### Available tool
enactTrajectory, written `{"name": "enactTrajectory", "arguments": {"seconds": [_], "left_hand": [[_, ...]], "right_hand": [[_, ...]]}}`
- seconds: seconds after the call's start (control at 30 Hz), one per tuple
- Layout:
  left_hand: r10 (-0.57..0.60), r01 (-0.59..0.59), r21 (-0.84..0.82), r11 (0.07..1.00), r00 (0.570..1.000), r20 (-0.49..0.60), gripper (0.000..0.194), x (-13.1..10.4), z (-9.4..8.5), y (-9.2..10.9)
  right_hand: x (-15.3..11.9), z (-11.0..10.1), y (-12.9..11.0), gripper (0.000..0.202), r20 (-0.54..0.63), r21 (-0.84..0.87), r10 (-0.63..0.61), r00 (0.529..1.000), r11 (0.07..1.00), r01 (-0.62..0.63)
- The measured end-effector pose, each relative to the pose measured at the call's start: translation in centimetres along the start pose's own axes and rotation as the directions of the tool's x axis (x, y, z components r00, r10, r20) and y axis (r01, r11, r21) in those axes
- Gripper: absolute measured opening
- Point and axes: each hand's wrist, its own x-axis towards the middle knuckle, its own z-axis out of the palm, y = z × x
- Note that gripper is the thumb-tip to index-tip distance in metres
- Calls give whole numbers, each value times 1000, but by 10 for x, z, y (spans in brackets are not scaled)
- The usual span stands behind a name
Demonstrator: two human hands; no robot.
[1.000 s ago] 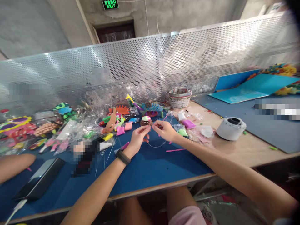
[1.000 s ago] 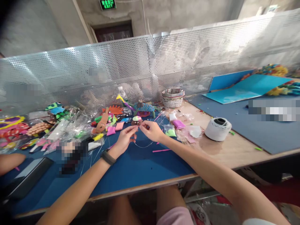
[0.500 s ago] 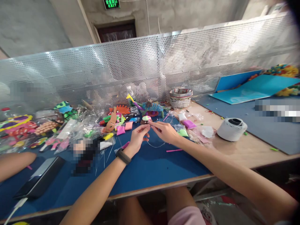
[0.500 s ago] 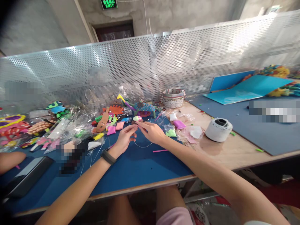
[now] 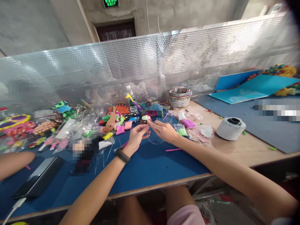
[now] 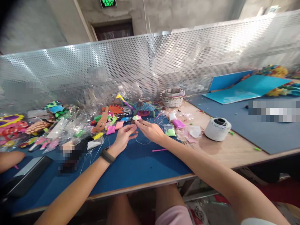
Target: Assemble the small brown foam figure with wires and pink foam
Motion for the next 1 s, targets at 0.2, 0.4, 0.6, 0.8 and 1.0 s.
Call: {"name": "enactTrajectory", "arguments": {"seconds": [0.2,0.4,0.6,0.8,1.0], "left_hand": [[30,-30,34,999,999,17,36,1,-2,1],[53,-56,89,995,998,39,35,4,-6,0],[60,-65,106,992,997,50,34,6,-8,0],[62,-70,159,985,997,56,35,8,-11,-2],[173,-191,267,944,981,91,31,12,-15,-7]], "right_hand": [[3,0,-1,43,32,-25,37,999,999,-36],[4,1,1,39,55,35,85,995,996,-87],[6,0,2,34,69,134,87,994,986,-96],[8,2,2,29,74,254,140,987,955,-154],[9,5,2,28,149,361,219,964,896,-259]]}}
